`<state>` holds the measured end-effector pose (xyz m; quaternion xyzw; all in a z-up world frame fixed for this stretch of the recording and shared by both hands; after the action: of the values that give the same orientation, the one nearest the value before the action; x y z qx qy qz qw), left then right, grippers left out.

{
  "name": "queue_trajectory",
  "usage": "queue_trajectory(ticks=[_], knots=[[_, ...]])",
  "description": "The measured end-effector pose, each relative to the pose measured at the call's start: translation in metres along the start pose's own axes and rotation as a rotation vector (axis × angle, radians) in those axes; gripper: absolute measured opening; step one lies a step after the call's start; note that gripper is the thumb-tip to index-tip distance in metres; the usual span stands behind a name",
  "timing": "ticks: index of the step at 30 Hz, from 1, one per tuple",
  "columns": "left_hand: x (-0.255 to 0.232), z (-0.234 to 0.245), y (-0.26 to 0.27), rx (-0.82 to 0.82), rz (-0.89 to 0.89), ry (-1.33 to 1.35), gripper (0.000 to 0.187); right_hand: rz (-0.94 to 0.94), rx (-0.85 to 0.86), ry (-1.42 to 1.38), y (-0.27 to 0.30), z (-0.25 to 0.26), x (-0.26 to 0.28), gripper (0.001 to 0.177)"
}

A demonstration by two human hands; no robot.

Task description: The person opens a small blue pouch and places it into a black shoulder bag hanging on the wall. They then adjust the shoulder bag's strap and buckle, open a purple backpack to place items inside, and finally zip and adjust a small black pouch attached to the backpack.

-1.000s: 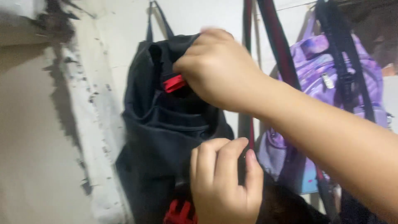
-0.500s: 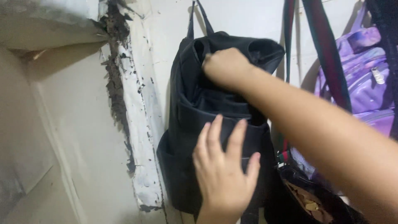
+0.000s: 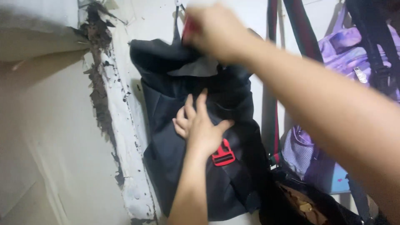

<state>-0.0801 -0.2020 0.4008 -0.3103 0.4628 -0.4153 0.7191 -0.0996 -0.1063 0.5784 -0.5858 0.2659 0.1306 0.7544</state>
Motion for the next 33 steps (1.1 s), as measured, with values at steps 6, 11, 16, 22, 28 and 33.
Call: queue_trajectory(ticks=[6,11,16,22,28,33], knots=[[0.019,0.017,0.042,-0.253,-0.124,0.22,0.094,0.077,0.081,-0.025,0.057,-0.03,0.064,0.018],[0.023,0.035,0.093,-0.32,-0.421,0.398,0.033,-0.002,-0.044,-0.001,0.07,-0.013,0.061,0.024],[0.007,0.058,0.135,-0.408,-0.59,0.165,0.055,0.029,0.098,0.003,0.069,-0.023,0.065,0.025],[0.012,0.027,0.126,-0.262,-0.15,0.109,0.068,0.064,0.084,0.034,0.07,-0.031,0.066,0.021],[-0.005,0.061,0.107,-0.407,-0.244,0.41,0.024,-0.011,0.063,-0.028,0.072,-0.027,0.053,0.029],[0.002,0.05,0.015,-0.328,-0.065,0.692,0.027,-0.06,-0.042,-0.271,0.066,-0.029,0.023,0.035]])
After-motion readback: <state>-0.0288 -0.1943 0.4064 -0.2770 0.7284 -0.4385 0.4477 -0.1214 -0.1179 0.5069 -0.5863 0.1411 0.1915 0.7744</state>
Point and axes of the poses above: each hand's wrist, its own y-axis away from the middle knuckle, its own z-axis out of the back of the hand, x = y × z, the point moved 10 cm from there along -y, towards the middle knuckle, and after that the axes turned 6 degrees about z, right-handed, at the moved point
